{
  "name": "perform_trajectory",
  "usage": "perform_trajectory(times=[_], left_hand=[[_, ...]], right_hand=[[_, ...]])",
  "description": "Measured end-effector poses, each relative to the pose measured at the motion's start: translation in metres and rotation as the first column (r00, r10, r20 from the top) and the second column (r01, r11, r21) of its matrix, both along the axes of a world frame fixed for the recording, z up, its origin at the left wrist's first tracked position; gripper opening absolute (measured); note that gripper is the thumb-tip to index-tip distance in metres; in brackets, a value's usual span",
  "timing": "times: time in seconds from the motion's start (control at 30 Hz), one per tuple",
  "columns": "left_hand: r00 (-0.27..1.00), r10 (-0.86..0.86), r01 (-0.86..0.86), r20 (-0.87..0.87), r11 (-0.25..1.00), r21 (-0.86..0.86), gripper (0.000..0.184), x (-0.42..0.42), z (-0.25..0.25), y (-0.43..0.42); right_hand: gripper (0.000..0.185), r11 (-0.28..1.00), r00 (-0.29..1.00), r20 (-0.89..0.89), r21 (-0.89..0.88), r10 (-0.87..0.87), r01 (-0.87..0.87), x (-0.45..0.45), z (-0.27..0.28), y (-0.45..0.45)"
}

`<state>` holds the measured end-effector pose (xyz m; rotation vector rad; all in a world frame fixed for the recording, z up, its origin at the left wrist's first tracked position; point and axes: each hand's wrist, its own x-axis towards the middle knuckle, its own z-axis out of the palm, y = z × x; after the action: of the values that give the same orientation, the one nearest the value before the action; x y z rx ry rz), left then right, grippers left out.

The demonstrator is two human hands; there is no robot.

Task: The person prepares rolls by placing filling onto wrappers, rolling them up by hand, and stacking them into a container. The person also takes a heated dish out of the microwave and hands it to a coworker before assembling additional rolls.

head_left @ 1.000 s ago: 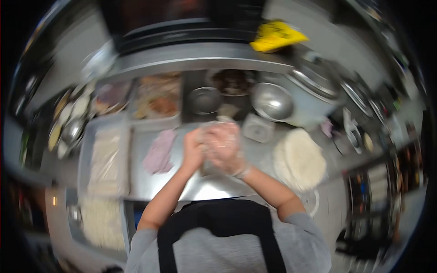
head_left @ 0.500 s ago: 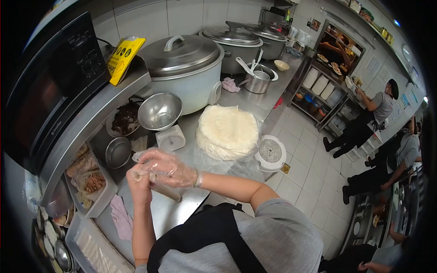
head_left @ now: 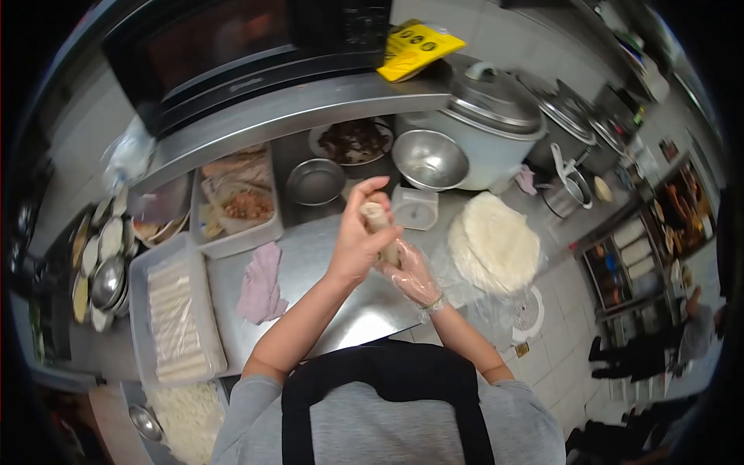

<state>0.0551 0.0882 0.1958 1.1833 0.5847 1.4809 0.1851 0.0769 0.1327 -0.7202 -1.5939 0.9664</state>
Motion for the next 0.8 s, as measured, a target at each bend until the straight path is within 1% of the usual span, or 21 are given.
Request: perform_trajectory(times=[0.03, 0.07, 0.1, 0.13, 0.17, 0.2, 0.23, 0.27, 0.3, 0.33, 0.37, 0.4, 0.43, 0.47, 0.5, 0.53, 0.57, 0.6, 0.63, 0.7, 0.8], left_hand=[[1.000, 0.026, -0.026, 0.002, 1.000, -0.005, 0.056, -0.003, 0.003, 0.000], [0.999, -0.017, 0.019, -0.051, 0.998, 0.057, 0.065, -0.005, 0.007, 0.002], [0.993, -0.058, 0.070, -0.105, 0.991, 0.114, 0.073, -0.008, 0.008, 0.005], [0.995, -0.040, 0.051, -0.097, 0.993, 0.108, 0.073, -0.011, 0.009, 0.010], [0.958, -0.281, 0.284, -0.063, 0.957, 0.053, 0.076, -0.015, 0.009, 0.015], [0.863, -0.505, 0.506, -0.016, 0.863, 0.009, 0.079, -0.018, 0.007, 0.016], [0.827, -0.547, 0.547, 0.128, 0.836, 0.044, 0.047, -0.012, 0.007, 0.011], [0.834, -0.536, 0.536, 0.135, 0.843, 0.041, 0.047, -0.015, 0.001, 0.012], [0.826, -0.556, 0.558, 0.095, 0.830, 0.012, 0.030, -0.018, -0.009, 0.015], [0.815, -0.577, 0.579, 0.053, 0.815, -0.016, 0.022, -0.020, -0.002, 0.013], [0.889, -0.459, 0.455, -0.001, 0.881, -0.128, 0.034, -0.019, 0.003, 0.003], [0.894, -0.449, 0.446, 0.004, 0.886, -0.130, 0.034, -0.019, 0.001, 0.004], [0.948, -0.301, 0.293, -0.098, 0.952, -0.088, 0.032, -0.020, -0.002, 0.004], [0.971, -0.142, 0.138, -0.194, 0.990, -0.031, 0.030, -0.021, -0.005, 0.004], [0.952, -0.014, 0.035, -0.304, 0.998, 0.061, 0.029, -0.023, -0.007, 0.006], [0.953, -0.010, 0.030, -0.304, 0.998, 0.062, 0.029, -0.022, -0.008, 0.007], [0.922, 0.102, -0.060, -0.374, 0.991, 0.122, 0.025, -0.020, -0.010, 0.008], [0.875, 0.212, -0.142, -0.436, 0.972, 0.187, 0.020, -0.018, -0.009, 0.007], [0.875, 0.210, -0.140, -0.436, 0.972, 0.187, 0.020, -0.016, -0.008, 0.006], [0.867, 0.269, -0.187, -0.421, 0.956, 0.226, 0.012, -0.012, -0.005, 0.004], [0.859, 0.240, -0.171, -0.452, 0.967, 0.188, 0.015, -0.013, -0.010, 0.003]], right_hand=[[0.029, 0.968, 0.992, -0.005, -0.218, 0.122, -0.121, 0.004, -0.001, 0.000], [0.027, 0.877, 0.972, -0.030, -0.425, 0.235, -0.225, 0.007, -0.002, 0.001], [0.029, 0.878, 0.957, -0.025, -0.391, 0.290, -0.276, 0.008, -0.003, 0.003], [0.029, 0.870, 0.951, -0.019, -0.399, 0.307, -0.289, 0.009, -0.002, 0.007], [0.033, 0.693, 0.811, -0.235, -0.426, 0.536, -0.582, 0.012, -0.001, 0.012], [0.038, 0.445, 0.582, -0.447, -0.379, 0.679, -0.811, 0.013, -0.001, 0.015], [0.038, 0.432, 0.575, -0.450, -0.386, 0.683, -0.815, 0.013, -0.004, 0.019], [0.042, 0.380, 0.511, -0.456, -0.352, 0.728, -0.855, 0.012, -0.009, 0.023], [0.046, 0.326, 0.444, -0.459, -0.315, 0.770, -0.891, 0.012, -0.011, 0.026], [0.046, 0.315, 0.436, -0.459, -0.319, 0.774, -0.894, 0.015, -0.001, 0.025], [0.041, 0.689, 0.742, 0.008, -0.377, 0.671, -0.619, 0.023, 0.013, 0.023], [0.036, 0.942, 0.826, 0.455, -0.209, 0.332, -0.264, 0.026, 0.026, 0.020], [0.036, 0.938, 0.821, 0.456, -0.214, 0.343, -0.272, 0.022, 0.032, 0.013], [0.030, 0.998, 0.943, 0.332, 0.050, 0.005, -0.023, 0.017, 0.035, 0.004], [0.028, 0.926, 0.944, 0.113, 0.262, -0.310, 0.272, 0.014, 0.038, -0.003], [0.028, 0.927, 0.945, 0.114, 0.263, -0.305, 0.268, 0.014, 0.044, -0.006], [0.030, 0.864, 0.912, 0.244, 0.468, -0.330, 0.187, 0.015, 0.050, -0.009], [0.035, 0.766, 0.854, 0.357, 0.638, -0.378, 0.073, 0.016, 0.056, -0.011], [0.038, 0.763, 0.835, 0.417, 0.646, -0.358, 0.004, 0.013, 0.062, -0.011], [0.036, 0.771, 0.832, 0.408, 0.636, -0.375, 0.035, 0.005, 0.061, -0.007], [0.031, 0.770, 0.821, 0.414, 0.636, -0.392, 0.047, 0.002, 0.062, -0.001]])
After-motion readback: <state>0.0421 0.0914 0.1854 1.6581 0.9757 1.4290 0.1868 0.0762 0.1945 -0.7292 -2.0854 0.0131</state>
